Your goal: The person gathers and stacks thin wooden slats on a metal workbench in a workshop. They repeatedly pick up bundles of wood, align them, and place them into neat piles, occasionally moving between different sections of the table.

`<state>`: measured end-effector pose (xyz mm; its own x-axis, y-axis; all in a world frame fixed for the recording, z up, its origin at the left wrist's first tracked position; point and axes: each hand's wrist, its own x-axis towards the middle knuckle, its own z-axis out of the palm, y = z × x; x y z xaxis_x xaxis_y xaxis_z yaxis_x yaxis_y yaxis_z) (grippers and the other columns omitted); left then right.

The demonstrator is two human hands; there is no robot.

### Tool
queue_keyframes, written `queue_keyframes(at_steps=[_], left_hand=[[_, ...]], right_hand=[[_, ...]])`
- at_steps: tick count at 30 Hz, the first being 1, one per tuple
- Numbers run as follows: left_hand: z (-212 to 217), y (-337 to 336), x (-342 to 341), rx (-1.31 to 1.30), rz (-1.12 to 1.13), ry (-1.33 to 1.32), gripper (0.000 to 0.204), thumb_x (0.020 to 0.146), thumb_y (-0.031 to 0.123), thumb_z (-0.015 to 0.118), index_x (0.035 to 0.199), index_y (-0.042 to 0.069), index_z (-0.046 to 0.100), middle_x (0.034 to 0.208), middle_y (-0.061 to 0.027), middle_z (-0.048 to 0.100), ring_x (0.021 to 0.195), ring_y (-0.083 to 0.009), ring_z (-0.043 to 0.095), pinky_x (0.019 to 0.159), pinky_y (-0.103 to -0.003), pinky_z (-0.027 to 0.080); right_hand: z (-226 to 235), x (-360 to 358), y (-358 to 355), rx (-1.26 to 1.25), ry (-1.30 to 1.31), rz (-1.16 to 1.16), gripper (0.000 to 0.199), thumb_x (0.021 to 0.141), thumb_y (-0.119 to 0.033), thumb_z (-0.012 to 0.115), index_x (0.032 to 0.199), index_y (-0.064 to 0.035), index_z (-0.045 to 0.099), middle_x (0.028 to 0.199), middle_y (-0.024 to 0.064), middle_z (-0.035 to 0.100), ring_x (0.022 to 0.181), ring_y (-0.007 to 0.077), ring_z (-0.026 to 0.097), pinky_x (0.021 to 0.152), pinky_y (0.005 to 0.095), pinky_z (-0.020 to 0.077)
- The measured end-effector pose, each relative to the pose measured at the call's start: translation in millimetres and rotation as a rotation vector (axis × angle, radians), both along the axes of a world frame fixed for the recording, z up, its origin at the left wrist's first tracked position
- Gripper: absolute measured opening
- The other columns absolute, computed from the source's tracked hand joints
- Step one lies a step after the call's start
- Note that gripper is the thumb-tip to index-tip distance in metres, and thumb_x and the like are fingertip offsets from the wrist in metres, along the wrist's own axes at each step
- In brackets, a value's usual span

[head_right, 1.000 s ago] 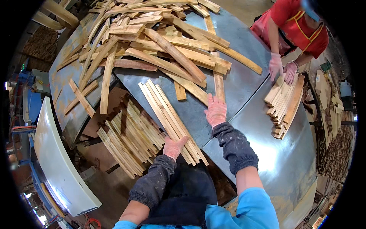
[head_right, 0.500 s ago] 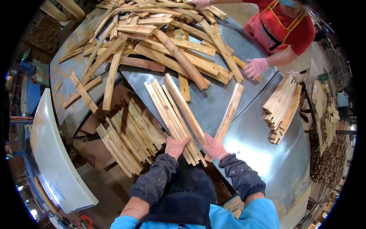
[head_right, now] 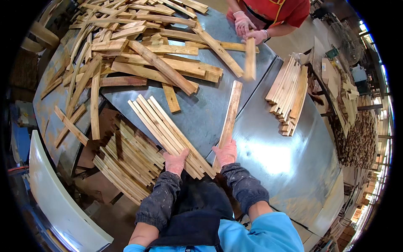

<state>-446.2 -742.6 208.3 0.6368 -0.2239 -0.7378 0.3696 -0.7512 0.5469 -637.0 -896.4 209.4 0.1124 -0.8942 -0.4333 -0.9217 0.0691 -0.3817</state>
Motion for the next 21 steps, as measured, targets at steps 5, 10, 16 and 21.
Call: queue_keyframes(at_steps=[5, 10, 16, 21], left_hand=[[-17.8, 7.4, -1.4, -0.055, 0.0, -0.031, 0.105, 0.072, 0.045, 0.095, 0.142, -0.012, 0.041, 0.14, -0.0317, 0.057, 0.128, -0.0423, 0.061, 0.111, -0.043, 0.048], [-6.3, 3.3, 0.0, -0.038, -0.02, -0.02, 0.102, 0.073, 0.045, 0.094, 0.139, -0.013, 0.042, 0.137, -0.0303, 0.059, 0.126, -0.0418, 0.062, 0.109, -0.042, 0.049], [-8.1, 5.5, -4.2, -0.069, -0.009, -0.021, 0.101, 0.073, 0.046, 0.094, 0.139, -0.01, 0.043, 0.136, -0.0306, 0.06, 0.124, -0.0416, 0.063, 0.108, -0.043, 0.05], [-6.7, 5.5, 0.5, 0.015, -0.028, 0.006, 0.103, 0.073, 0.047, 0.094, 0.144, -0.008, 0.041, 0.143, -0.0304, 0.058, 0.128, -0.0421, 0.063, 0.109, -0.043, 0.05]], right_hand=[[24.2, -27.7, -29.1, 0.297, -0.354, -0.13, 0.098, 0.08, -0.012, 0.079, 0.164, 0.0005, 0.031, 0.13, 0.0223, 0.064, 0.116, 0.0312, 0.067, 0.094, 0.0387, 0.0578], [53.5, -61.1, -21.4, 0.482, -0.584, -0.009, 0.087, 0.079, 0.003, 0.067, 0.162, -0.0038, 0.044, 0.121, 0.0122, 0.069, 0.109, 0.0204, 0.065, 0.096, 0.0337, 0.0557], [25.6, -58.5, 6.2, 0.695, -0.486, 0.248, 0.08, 0.08, -0.002, 0.066, 0.159, -0.0056, 0.049, 0.128, 0.015, 0.07, 0.119, 0.0237, 0.065, 0.106, 0.0348, 0.0516], [48.0, -48.6, 20.1, 0.7, -0.402, 0.259, 0.078, 0.08, -0.001, 0.061, 0.158, -0.0057, 0.049, 0.137, 0.0196, 0.068, 0.128, 0.0275, 0.063, 0.112, 0.0342, 0.047]])
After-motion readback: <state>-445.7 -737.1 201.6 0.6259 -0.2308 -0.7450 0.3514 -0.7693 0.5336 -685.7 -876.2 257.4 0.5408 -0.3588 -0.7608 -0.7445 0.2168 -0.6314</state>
